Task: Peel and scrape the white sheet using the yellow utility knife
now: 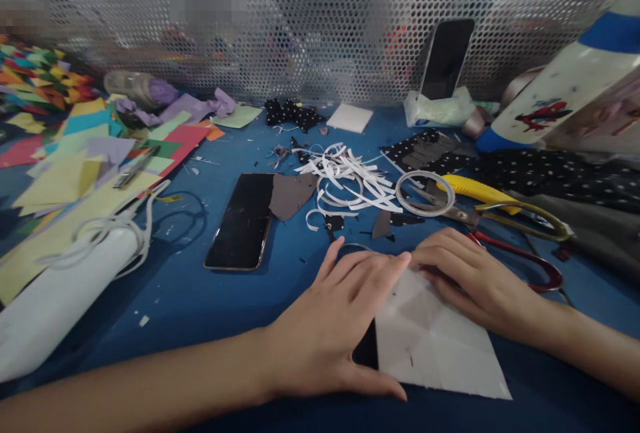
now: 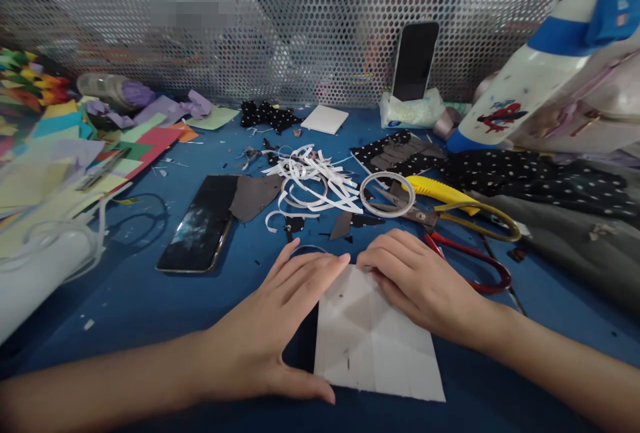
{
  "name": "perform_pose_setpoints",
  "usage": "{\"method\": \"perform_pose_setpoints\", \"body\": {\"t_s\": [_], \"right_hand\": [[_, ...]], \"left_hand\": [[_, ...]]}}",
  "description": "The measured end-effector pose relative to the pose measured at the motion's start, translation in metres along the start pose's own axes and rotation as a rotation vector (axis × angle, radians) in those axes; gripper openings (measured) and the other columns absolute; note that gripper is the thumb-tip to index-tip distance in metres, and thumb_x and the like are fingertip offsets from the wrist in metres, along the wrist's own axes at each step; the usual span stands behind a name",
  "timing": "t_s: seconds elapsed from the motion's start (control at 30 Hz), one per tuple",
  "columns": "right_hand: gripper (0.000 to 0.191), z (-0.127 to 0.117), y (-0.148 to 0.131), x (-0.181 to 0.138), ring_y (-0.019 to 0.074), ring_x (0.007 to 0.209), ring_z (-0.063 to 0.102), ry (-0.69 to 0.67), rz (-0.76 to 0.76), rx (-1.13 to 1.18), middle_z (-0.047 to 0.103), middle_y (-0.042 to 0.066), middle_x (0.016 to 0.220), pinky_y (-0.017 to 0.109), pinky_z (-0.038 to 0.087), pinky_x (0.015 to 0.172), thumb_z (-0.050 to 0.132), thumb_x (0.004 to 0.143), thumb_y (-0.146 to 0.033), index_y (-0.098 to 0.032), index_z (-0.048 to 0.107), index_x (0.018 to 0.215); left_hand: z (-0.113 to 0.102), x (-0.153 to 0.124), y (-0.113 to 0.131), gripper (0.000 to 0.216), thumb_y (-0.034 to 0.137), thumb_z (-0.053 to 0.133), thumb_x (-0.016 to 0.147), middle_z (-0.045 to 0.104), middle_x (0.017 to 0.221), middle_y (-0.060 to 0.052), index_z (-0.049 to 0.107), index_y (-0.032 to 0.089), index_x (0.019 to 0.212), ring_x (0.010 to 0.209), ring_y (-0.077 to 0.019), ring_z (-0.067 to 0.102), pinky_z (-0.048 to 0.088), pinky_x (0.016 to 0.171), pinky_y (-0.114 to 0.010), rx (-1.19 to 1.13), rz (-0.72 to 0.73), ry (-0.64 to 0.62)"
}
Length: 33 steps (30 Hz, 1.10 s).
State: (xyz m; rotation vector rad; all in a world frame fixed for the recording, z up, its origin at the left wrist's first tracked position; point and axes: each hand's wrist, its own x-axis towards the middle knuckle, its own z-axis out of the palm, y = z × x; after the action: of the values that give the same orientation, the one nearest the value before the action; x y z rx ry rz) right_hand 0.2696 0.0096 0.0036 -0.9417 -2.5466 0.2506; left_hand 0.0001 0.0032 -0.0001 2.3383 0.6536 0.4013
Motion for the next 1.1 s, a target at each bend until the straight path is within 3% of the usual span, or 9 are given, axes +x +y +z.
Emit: {"method": "perform_pose_setpoints", "body": {"t_s": [0.6,1.1], "right_hand": [[0.02,0.0,-0.002,0.003,0.0228,0.092,0.062,-0.008,0.032,0.022,0.066,0.008,0.1,0.037,0.051,0.081,0.045,0.099,-0.011,-0.02,0.057,0.112],[0.022,0.003,0.004,-0.007,0.0235,0.098,0.056,-0.017,0.058,0.062,0.061,0.01,0.105,0.038,0.048,0.084,0.048,0.099,-0.01,-0.018,0.053,0.118]], "left_hand": [[0.0,0.001,0.0,0.111,0.072,0.065,0.082,0.038,0.16,-0.008,0.003,0.028,0.163,0.148,-0.0342,0.032,-0.005,0.124,-0.061,0.005,0.001,-0.012],[0.0,0.0,0.0,0.11,0.072,0.065,0.083,0.038,0.16,-0.006,0.004,0.026,0.163,0.149,-0.0286,0.029,-0.01,0.125,-0.052,0.001,0.004,-0.013]]}}
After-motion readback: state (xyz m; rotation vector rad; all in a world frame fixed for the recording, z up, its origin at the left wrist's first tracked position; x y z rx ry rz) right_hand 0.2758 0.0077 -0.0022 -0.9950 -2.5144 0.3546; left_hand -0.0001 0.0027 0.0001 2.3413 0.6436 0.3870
